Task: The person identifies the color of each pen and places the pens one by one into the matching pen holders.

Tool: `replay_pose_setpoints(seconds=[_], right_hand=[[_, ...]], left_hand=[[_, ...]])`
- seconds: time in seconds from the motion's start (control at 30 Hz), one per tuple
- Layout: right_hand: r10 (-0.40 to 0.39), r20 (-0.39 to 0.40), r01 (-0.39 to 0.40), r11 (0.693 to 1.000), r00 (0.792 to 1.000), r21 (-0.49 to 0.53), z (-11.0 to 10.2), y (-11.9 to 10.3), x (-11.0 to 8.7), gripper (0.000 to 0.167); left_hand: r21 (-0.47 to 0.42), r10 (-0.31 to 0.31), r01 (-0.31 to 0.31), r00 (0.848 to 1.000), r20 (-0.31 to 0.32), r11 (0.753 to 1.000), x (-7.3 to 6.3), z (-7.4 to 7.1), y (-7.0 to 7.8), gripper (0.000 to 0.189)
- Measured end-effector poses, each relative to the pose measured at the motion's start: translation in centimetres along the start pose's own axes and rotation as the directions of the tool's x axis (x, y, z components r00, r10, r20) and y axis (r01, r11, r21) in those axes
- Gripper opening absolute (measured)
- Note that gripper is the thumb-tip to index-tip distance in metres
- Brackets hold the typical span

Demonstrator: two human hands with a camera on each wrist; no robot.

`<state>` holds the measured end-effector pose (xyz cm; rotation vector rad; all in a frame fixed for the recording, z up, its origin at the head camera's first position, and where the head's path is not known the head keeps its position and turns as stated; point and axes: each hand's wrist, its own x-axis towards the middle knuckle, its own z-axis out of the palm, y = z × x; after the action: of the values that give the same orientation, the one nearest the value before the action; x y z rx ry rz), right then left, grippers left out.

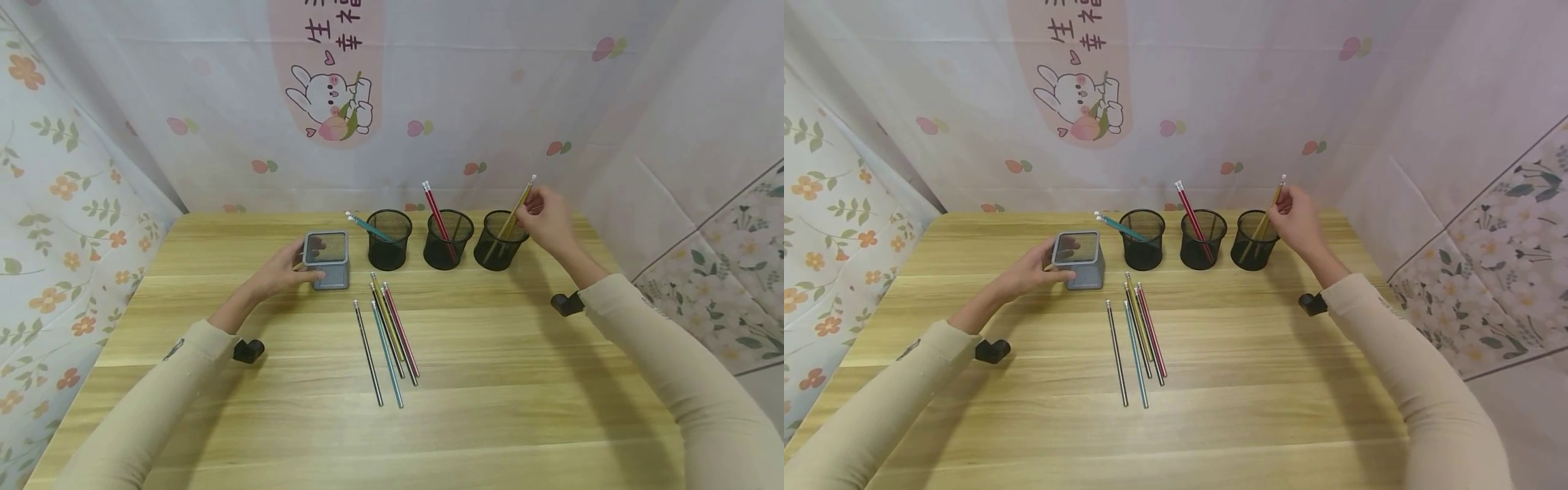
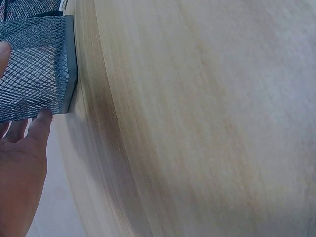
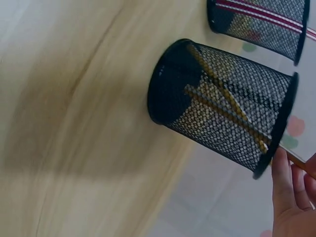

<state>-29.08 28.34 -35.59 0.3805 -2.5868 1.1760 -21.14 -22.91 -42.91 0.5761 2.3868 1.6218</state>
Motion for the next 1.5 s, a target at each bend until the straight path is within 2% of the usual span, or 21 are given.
replay_pose_setpoints(seconds=[0.17, 0.4, 0.57, 0.77, 0.97, 1.2, 1.5], right_hand=[[0.005, 0.01, -0.005, 0.999, 1.0, -0.035, 0.6, 0.4, -0.3, 0.009], [0.007, 0.011, -0.006, 1.0, 1.0, -0.013, 0.8, 0.3, -0.3, 0.006], [0.018, 0.021, -0.017, 0.998, 1.0, -0.053, 0.6, 0.1, -0.3, 0.009], [0.035, -0.032, -0.037, 0.995, 0.999, -0.087, 0.1, -0.4, -0.5, 0.014], [-0.006, -0.074, -0.002, 0.994, 0.997, -0.113, -0.5, -1.5, -0.4, 0.016], [0.009, -0.018, -0.011, 0.994, 1.0, -0.109, -0.6, -4.0, -0.4, 0.017], [0.002, 0.071, 0.005, 0.996, 0.997, -0.09, 0.6, -6.1, -0.7, 0.016]], left_hand=[[-0.008, 0.004, -0.004, 1.0, 0.001, 1.0, 0.0, 0.0, 0.0, 0.067], [0.004, -0.001, 0.001, 1.0, 0.0, 1.0, 0.0, 0.1, 0.1, 0.066], [-0.002, 0.002, -0.002, 1.0, -0.002, 1.0, -0.1, 0.1, 0.0, 0.066], [-0.016, 0.009, -0.009, 1.0, -0.001, 1.0, 0.0, 0.0, -0.2, 0.066], [-0.01, 0.009, -0.009, 1.0, -0.004, 1.0, -0.1, 0.0, -0.1, 0.066], [-0.001, 0.001, -0.001, 1.0, -0.006, 1.0, -0.1, 0.0, 0.0, 0.066], [-0.001, -0.002, 0.002, 1.0, -0.007, 1.0, 0.0, 0.1, -0.1, 0.065]])
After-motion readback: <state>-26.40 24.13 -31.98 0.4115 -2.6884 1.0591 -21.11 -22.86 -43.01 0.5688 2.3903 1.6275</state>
